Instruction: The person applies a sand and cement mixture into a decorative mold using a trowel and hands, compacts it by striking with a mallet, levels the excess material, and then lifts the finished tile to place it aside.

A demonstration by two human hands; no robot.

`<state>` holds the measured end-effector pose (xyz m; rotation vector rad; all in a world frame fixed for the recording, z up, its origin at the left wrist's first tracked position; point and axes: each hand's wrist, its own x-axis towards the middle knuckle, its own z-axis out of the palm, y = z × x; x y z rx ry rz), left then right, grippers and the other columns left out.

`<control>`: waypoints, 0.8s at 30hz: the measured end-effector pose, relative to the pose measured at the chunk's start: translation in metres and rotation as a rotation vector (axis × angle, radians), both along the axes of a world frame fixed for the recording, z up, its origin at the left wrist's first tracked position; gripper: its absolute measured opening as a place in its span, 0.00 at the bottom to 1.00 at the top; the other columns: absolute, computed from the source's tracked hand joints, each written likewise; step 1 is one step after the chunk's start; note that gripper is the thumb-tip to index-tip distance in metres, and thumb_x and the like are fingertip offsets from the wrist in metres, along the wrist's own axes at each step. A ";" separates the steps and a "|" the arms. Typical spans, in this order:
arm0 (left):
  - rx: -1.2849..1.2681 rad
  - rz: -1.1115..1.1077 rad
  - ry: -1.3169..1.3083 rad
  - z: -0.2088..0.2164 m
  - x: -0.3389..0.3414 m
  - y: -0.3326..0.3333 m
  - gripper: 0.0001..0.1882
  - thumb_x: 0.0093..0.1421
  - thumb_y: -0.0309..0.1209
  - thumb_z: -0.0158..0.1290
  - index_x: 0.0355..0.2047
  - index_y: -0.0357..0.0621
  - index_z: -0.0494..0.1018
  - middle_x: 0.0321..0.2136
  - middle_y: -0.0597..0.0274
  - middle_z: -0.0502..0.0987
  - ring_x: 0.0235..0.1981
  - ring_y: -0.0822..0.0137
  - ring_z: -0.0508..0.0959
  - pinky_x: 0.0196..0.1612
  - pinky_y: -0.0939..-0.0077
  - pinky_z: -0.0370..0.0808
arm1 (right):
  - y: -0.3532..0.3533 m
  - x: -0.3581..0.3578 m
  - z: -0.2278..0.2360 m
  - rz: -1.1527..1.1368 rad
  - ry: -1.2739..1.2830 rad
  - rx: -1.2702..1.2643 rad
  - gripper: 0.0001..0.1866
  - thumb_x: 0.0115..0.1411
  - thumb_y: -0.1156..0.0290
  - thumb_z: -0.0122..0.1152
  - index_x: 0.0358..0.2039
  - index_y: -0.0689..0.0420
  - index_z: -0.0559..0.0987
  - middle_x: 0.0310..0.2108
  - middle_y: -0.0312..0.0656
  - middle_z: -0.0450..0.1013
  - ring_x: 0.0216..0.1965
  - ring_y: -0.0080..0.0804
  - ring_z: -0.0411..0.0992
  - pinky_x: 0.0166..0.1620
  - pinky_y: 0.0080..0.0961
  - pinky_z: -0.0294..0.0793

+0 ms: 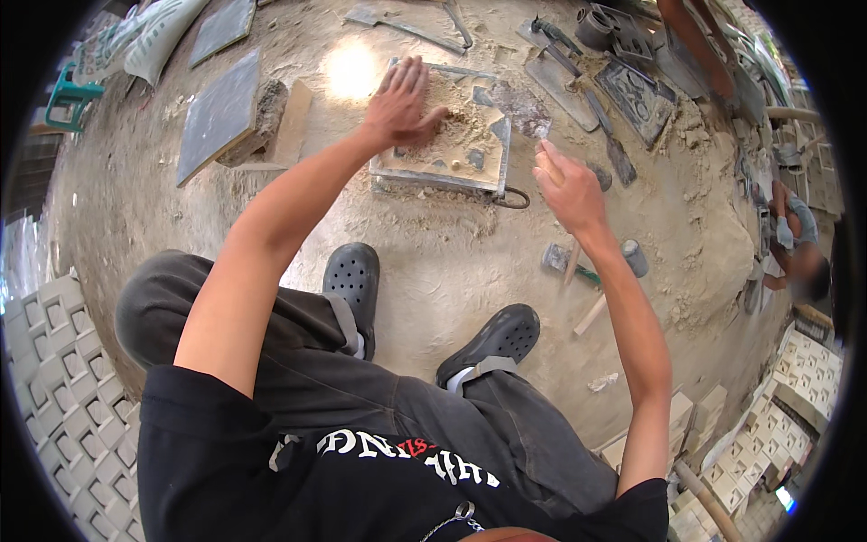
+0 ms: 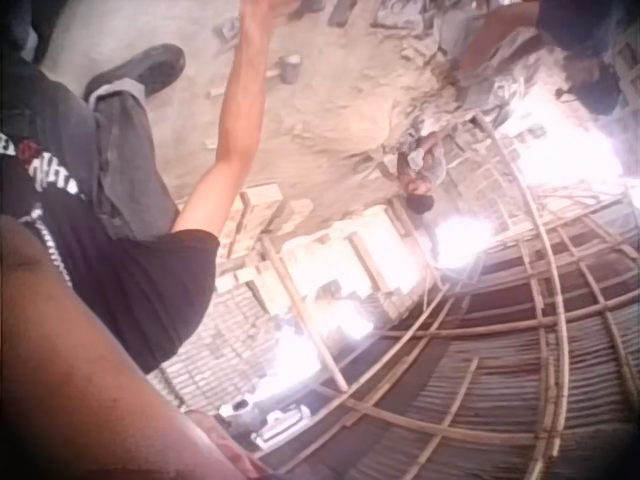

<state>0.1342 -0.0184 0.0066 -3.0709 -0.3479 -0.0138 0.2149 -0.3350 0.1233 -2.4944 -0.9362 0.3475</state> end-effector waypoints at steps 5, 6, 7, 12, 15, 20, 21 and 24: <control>-0.190 0.096 -0.040 -0.005 0.012 0.030 0.47 0.69 0.63 0.21 0.71 0.32 0.35 0.73 0.43 0.36 0.75 0.52 0.36 0.74 0.58 0.33 | 0.025 -0.019 0.009 -0.104 0.162 0.100 0.27 0.59 0.59 0.58 0.58 0.56 0.76 0.43 0.57 0.78 0.44 0.54 0.77 0.48 0.39 0.75; -0.202 0.066 -0.016 -0.007 0.014 0.028 0.47 0.69 0.62 0.21 0.71 0.32 0.35 0.73 0.43 0.36 0.75 0.52 0.36 0.74 0.57 0.33 | 0.029 -0.023 0.008 -0.111 0.167 0.117 0.28 0.59 0.59 0.58 0.58 0.56 0.76 0.43 0.57 0.79 0.44 0.52 0.78 0.48 0.38 0.76; -0.217 0.035 0.006 -0.005 0.018 0.022 0.47 0.69 0.62 0.20 0.71 0.31 0.36 0.73 0.42 0.37 0.75 0.52 0.36 0.74 0.57 0.33 | 0.031 -0.025 0.008 -0.120 0.169 0.131 0.28 0.59 0.59 0.58 0.58 0.57 0.76 0.43 0.57 0.79 0.44 0.50 0.78 0.48 0.37 0.76; -0.135 -0.074 0.020 -0.004 0.040 -0.016 0.48 0.69 0.62 0.20 0.71 0.29 0.39 0.73 0.41 0.41 0.75 0.51 0.39 0.75 0.59 0.36 | 0.026 -0.019 0.012 -0.242 0.320 0.161 0.28 0.60 0.58 0.58 0.58 0.58 0.76 0.42 0.53 0.80 0.43 0.41 0.79 0.48 0.30 0.75; -0.143 -0.126 -0.044 -0.008 0.054 -0.032 0.48 0.69 0.63 0.22 0.70 0.27 0.41 0.72 0.41 0.44 0.74 0.51 0.41 0.75 0.60 0.38 | 0.012 -0.008 0.004 -0.288 0.310 0.184 0.28 0.59 0.57 0.59 0.58 0.58 0.76 0.42 0.51 0.80 0.42 0.38 0.79 0.48 0.28 0.75; -0.147 -0.149 -0.076 -0.012 0.089 -0.049 0.49 0.68 0.64 0.23 0.70 0.27 0.42 0.72 0.41 0.44 0.74 0.51 0.41 0.75 0.60 0.39 | -0.013 0.003 -0.014 -0.344 0.348 0.266 0.30 0.59 0.57 0.61 0.58 0.61 0.75 0.42 0.50 0.81 0.42 0.33 0.79 0.47 0.27 0.74; -0.140 -0.151 -0.083 -0.014 0.092 -0.051 0.49 0.68 0.63 0.24 0.70 0.28 0.42 0.72 0.41 0.44 0.74 0.51 0.41 0.75 0.60 0.39 | -0.014 0.001 -0.014 -0.346 0.368 0.275 0.30 0.59 0.57 0.61 0.58 0.61 0.75 0.43 0.50 0.81 0.42 0.32 0.79 0.48 0.27 0.74; -0.186 -0.183 -0.077 -0.008 0.103 -0.076 0.48 0.68 0.63 0.25 0.70 0.28 0.42 0.72 0.41 0.44 0.75 0.51 0.40 0.75 0.58 0.39 | -0.024 0.002 -0.021 -0.359 0.381 0.293 0.29 0.60 0.58 0.61 0.57 0.63 0.75 0.42 0.50 0.80 0.42 0.30 0.78 0.48 0.25 0.74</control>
